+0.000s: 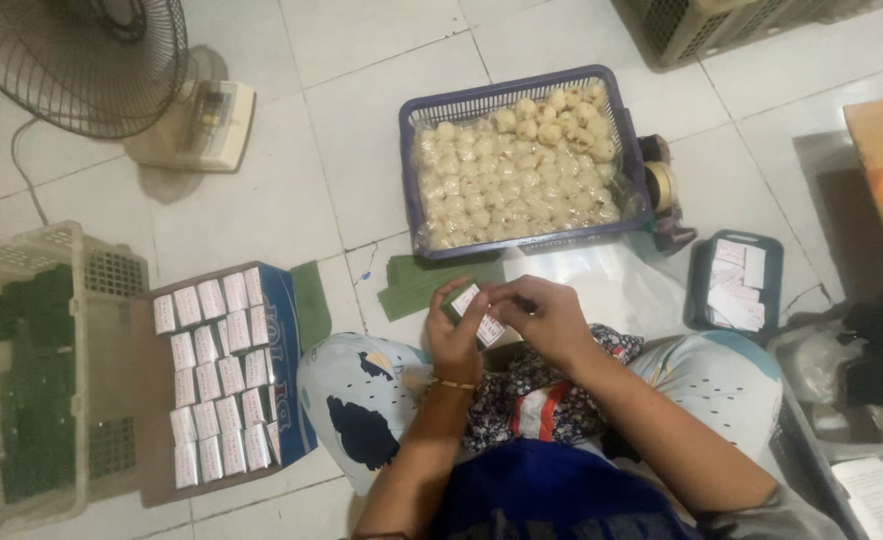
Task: The person sits on the floor and wraps small round items one at a time in clear plastic film, twisting the ends closed. They place each wrapped item into a tray or into a box lined with white labeled packets, and at one point uses scissors to cut plastic wrap.
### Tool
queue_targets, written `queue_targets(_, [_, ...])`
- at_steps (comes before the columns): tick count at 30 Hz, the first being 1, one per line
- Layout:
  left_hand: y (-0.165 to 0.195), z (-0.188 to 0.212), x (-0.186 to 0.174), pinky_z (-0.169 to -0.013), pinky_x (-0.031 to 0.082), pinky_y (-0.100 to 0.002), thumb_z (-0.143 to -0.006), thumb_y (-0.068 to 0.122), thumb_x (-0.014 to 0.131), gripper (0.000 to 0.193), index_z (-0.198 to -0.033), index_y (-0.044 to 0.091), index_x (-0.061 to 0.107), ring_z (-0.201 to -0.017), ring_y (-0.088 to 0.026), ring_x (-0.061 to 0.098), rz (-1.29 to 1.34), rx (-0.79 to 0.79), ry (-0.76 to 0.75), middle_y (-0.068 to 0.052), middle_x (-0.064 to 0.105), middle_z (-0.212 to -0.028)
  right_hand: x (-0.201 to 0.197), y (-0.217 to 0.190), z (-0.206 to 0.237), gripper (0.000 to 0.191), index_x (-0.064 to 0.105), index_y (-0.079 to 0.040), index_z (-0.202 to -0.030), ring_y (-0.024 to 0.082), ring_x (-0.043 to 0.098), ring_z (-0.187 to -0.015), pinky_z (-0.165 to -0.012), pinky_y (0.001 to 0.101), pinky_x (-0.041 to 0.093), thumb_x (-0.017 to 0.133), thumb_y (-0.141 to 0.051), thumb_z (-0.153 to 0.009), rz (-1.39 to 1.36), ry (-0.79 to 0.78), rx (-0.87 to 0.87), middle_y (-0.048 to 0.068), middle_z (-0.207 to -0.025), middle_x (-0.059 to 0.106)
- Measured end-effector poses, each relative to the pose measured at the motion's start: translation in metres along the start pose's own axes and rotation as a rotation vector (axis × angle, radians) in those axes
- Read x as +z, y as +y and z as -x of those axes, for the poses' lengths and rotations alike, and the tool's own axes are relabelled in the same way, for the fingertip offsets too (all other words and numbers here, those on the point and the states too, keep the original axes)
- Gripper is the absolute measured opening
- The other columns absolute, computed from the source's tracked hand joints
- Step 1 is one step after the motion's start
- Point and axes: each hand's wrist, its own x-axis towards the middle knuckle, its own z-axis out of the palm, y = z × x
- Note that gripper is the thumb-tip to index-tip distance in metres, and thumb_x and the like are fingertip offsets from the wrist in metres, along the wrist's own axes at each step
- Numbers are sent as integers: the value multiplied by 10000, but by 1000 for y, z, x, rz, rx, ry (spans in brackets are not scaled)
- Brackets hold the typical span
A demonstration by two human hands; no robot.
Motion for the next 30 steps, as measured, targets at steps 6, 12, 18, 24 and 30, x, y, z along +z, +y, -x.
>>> queue_targets(6, [8,8,21,-626,579,-301,-900,11,739,391,-1217,-29,513,-797,-211,693,-13,109,181,-148,695,-993,10,-39,24,494,584,13,-1291,321,720,-1055,-890,368,571,736,-78,-830,241,67,-325,185,-1164,701])
queue_targets(12, [24,19,36,-796,570,-308,-954,31,617,503,-1428,45,449,-944,-211,654,105,-31,-66,-141,653,-1155,2,-40,25,557,579,-3,-1331,305,646,-1017,-903,426,485,761,-87,-811,608,103,-574,127,-1034,686])
queue_targets(18, [21,15,36,-812,578,-244,-901,-21,549,528,-1417,5,437,-974,-174,680,173,-92,-61,-145,664,-1185,-9,-34,22,467,593,-24,-1265,346,593,-1100,-937,455,448,724,-106,-825,667,121,-620,178,-1210,637])
queue_targets(24, [1,1,30,-790,627,-290,-892,-16,665,372,-1249,-28,560,-949,-200,686,-49,5,-25,-150,656,-1118,-18,-17,13,535,601,-94,-1406,306,598,-995,-886,459,447,728,-125,-887,787,149,-503,106,-1108,607])
queue_targets(30, [-11,-12,22,-758,636,-294,-891,60,737,220,-1096,-16,726,-943,-245,699,-272,-290,-24,-193,708,-1111,-42,42,7,706,509,-18,-1478,350,565,-1084,-909,445,494,769,-191,-844,508,315,-445,205,-1226,551])
